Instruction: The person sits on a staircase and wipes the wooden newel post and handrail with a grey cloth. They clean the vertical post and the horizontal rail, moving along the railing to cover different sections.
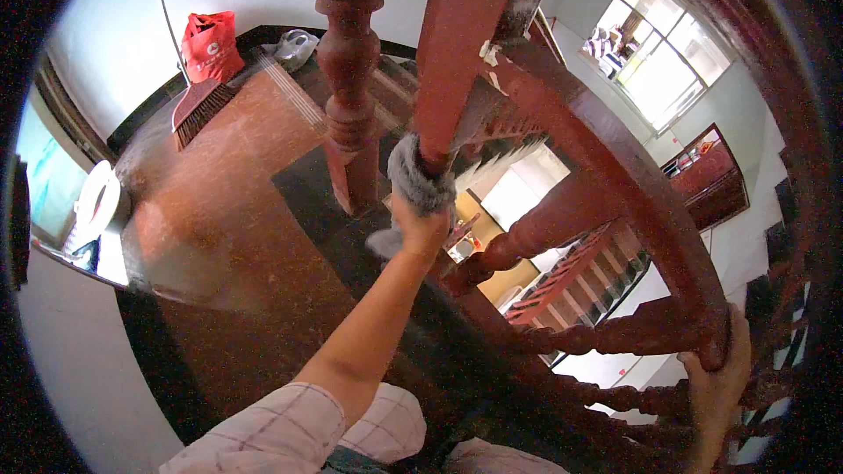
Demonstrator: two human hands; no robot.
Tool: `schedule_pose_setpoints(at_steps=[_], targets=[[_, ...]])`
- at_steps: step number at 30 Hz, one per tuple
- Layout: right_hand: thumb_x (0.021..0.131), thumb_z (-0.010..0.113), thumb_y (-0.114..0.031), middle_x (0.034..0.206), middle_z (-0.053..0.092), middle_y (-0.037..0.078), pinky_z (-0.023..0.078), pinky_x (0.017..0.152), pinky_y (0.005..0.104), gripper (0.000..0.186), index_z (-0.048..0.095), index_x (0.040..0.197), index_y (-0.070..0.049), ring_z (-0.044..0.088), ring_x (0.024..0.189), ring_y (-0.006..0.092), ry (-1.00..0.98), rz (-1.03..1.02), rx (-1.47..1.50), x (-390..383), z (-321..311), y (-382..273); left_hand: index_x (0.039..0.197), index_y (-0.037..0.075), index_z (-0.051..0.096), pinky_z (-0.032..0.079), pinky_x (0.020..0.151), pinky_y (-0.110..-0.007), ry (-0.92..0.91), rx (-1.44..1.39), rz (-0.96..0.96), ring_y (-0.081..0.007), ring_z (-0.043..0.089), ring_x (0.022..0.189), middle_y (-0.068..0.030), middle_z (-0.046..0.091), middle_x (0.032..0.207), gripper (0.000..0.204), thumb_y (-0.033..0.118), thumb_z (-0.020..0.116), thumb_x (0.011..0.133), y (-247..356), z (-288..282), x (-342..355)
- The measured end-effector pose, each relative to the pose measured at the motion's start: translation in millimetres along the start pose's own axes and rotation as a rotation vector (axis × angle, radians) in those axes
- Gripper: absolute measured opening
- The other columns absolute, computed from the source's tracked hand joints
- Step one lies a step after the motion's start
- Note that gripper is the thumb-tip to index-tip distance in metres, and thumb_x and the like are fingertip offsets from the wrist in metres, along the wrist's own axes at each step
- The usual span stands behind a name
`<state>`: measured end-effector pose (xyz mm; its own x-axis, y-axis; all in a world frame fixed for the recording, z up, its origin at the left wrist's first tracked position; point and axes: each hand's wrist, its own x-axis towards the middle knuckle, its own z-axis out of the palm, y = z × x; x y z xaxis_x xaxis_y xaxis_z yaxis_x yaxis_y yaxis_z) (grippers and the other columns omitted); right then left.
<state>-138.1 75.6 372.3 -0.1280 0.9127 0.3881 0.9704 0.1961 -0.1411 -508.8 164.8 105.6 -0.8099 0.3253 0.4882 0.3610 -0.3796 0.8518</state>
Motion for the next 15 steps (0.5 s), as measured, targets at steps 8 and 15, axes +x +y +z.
schedule_pose_setpoints(at_steps=[8,15], targets=[[0.056,0.072,0.006,0.133,0.046,0.018,0.035,0.103,0.0418,0.083,0.042,0.132,-0.003,0.045,0.122,0.0333,0.037,-0.077,-0.127,-2.7,0.2,14.7,0.116,0.0,0.047,0.044,0.085,-0.034,-0.245,-0.116,-0.215,-0.0283,0.055,0.095,-0.0145,0.055,0.106,0.054,0.011,0.073,0.07,-14.4,-43.6,-30.9],[0.055,0.068,0.01,0.133,0.046,0.018,0.035,0.104,0.0416,0.083,0.041,0.133,-0.003,0.044,0.123,0.0321,0.027,-0.026,-0.048,0.7,3.6,5.1,0.115,0.004,0.053,0.045,0.085,-0.034,-0.117,-0.006,-0.084,-0.0286,0.059,0.098,-0.0123,0.06,0.105,0.06,0.017,0.078,0.063,-42.4,-5.0,-6.9]])
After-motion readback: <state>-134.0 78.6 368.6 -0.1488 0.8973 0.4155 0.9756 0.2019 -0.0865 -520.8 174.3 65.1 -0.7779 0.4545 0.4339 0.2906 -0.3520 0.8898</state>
